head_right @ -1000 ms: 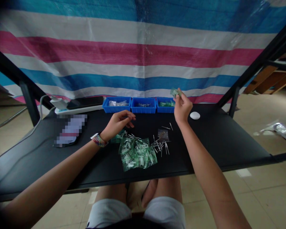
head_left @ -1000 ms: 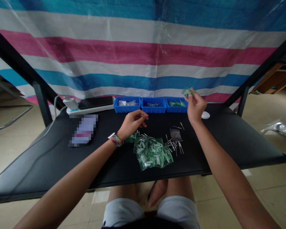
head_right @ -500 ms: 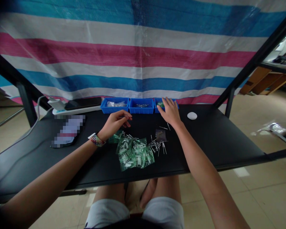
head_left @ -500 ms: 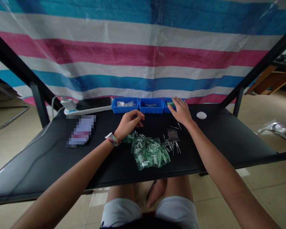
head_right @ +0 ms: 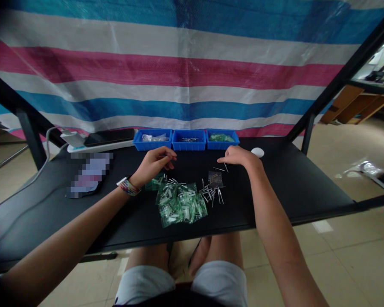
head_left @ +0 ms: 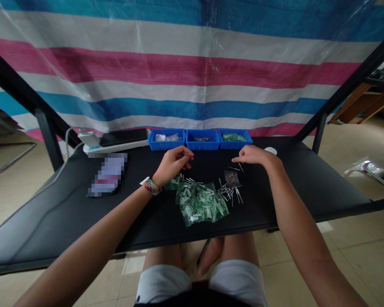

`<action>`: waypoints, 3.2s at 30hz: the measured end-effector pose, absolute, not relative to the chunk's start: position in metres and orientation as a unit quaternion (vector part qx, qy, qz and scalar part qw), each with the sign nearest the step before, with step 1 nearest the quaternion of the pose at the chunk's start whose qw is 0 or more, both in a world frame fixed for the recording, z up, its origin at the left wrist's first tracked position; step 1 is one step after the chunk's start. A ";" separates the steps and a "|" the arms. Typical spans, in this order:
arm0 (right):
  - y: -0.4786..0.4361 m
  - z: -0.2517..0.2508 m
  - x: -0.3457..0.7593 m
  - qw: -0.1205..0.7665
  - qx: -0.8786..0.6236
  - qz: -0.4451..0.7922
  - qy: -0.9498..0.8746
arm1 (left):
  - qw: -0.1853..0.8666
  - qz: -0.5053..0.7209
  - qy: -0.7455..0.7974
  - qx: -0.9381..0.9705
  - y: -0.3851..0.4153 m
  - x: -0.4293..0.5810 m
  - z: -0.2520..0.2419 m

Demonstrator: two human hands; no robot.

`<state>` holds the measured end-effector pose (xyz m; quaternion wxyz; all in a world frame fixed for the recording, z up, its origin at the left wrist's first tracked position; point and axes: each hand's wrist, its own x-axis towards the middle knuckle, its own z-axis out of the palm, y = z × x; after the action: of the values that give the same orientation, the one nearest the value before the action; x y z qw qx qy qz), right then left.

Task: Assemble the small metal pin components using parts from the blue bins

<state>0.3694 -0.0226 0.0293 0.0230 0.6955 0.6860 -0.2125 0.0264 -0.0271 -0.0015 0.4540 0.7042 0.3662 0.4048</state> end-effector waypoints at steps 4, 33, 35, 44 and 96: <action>-0.020 0.024 0.371 0.064 0.691 -0.286 0.660 | 0.455 0.401 0.371 0.703 -0.027 0.027 -0.001; -0.050 0.002 0.257 -0.464 0.361 -0.522 0.617 | 0.546 0.345 0.342 0.683 -0.031 0.030 -0.001; -0.050 -0.001 0.253 -0.470 0.358 -0.514 0.622 | 0.548 0.351 0.341 0.679 -0.031 0.030 -0.001; -0.046 -0.003 0.254 -0.467 0.397 -0.530 0.586 | 0.506 0.421 0.337 0.673 -0.034 0.031 0.004; -0.047 -0.010 0.249 -0.533 0.402 -0.496 0.556 | 0.490 0.392 0.348 0.696 -0.030 0.027 0.002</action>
<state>0.2491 -0.0466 -0.0101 -0.5326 0.4017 0.5557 -0.4961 0.0268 -0.0300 0.0024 0.4902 0.6960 0.3485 0.3921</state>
